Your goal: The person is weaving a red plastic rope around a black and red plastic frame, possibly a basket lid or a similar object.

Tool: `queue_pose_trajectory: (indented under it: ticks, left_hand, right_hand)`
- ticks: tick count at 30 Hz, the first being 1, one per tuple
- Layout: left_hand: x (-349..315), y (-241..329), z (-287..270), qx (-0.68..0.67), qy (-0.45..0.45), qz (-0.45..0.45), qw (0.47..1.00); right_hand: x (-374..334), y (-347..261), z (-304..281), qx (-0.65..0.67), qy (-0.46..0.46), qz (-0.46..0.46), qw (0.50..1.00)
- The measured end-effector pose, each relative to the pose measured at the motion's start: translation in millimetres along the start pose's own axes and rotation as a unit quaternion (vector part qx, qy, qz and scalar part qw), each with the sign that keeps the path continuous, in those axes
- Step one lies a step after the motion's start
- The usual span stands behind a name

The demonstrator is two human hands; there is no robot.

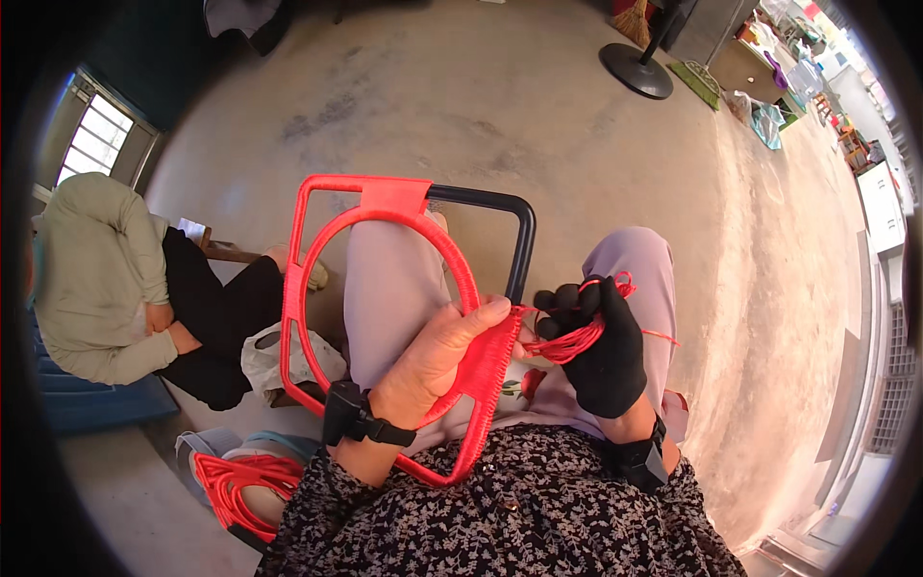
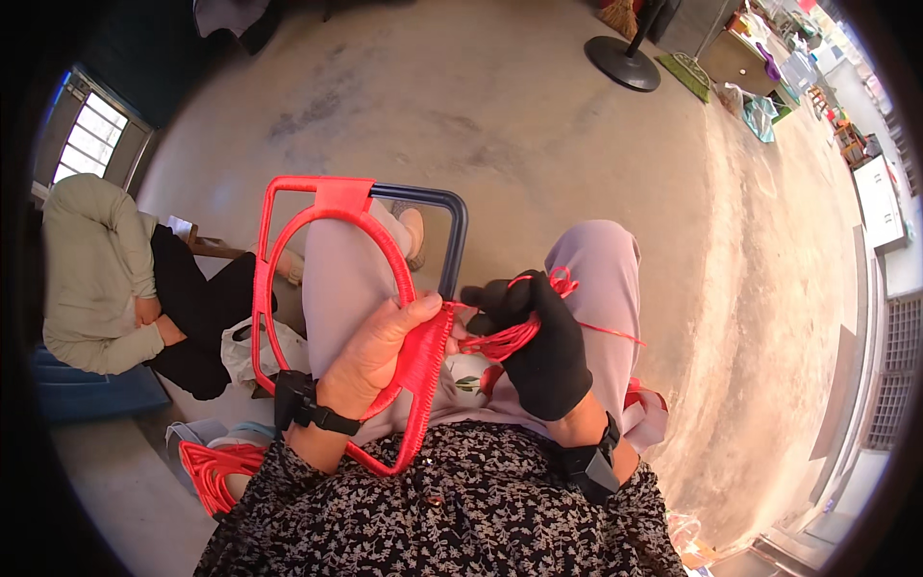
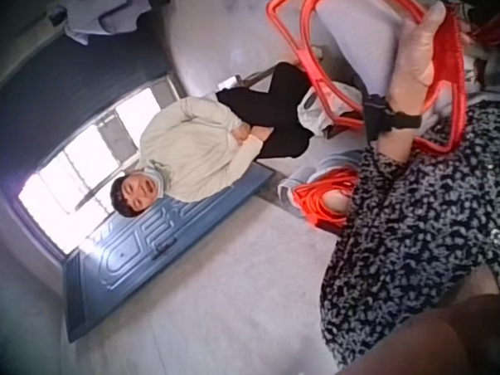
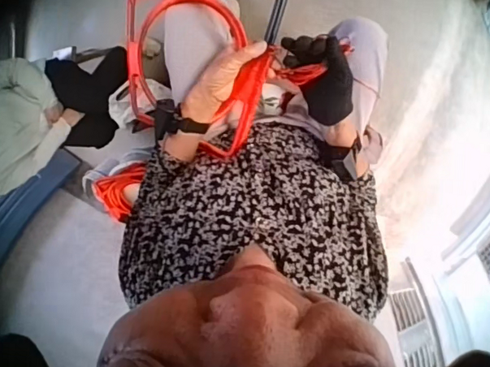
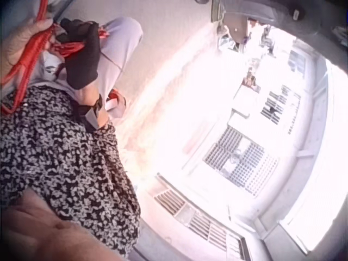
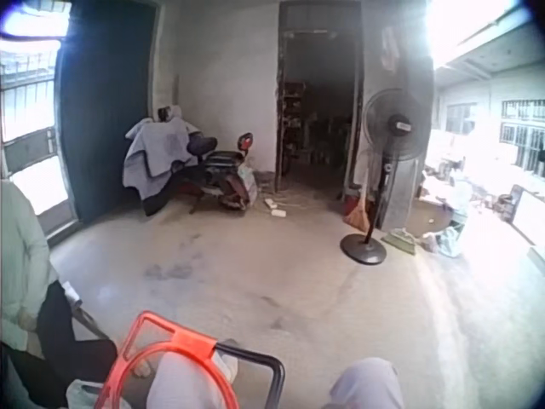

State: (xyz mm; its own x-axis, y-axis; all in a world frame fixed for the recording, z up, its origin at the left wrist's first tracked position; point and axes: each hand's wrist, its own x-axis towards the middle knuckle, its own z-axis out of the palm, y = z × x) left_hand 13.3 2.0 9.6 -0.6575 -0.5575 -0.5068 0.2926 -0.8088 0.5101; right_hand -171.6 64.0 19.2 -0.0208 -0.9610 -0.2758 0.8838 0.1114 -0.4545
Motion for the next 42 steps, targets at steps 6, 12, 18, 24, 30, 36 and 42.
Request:
queue_pose_trajectory:
  ticks: [6,12,18,24,30,36,42]
  left_hand:
    - [-0.4,-3.2,1.0,0.002,-0.038,0.023,0.999]
    - [-1.4,-8.6,2.8,0.066,0.019,0.045,0.997]
    - [3.5,-4.6,1.8,0.013,0.025,0.017,0.999]
    - [10.2,-3.6,-0.6,0.016,0.031,0.034,0.999]
    - [5.8,-0.9,0.5,0.024,0.04,0.033,0.998]
    - [-1.3,3.0,0.5,-0.008,0.026,0.044,0.999]
    - [-0.4,0.6,-0.9,-0.064,-0.022,0.013,0.998]
  right_hand:
    - [5.3,-2.4,-8.7,0.082,-0.024,0.004,0.996]
    - [0.5,-2.4,-5.4,-0.188,0.025,-0.012,0.982]
    - [5.4,2.5,5.1,-0.401,0.115,0.046,0.908]
    - [12.2,-4.5,2.8,-0.319,0.131,0.051,0.937]
    - [6.8,-5.9,-1.5,-0.236,0.162,0.031,0.958]
    - [11.8,-20.2,-17.3,-0.408,0.272,-0.066,0.869]
    - [10.5,-21.5,-8.1,-0.486,0.149,-0.06,0.859]
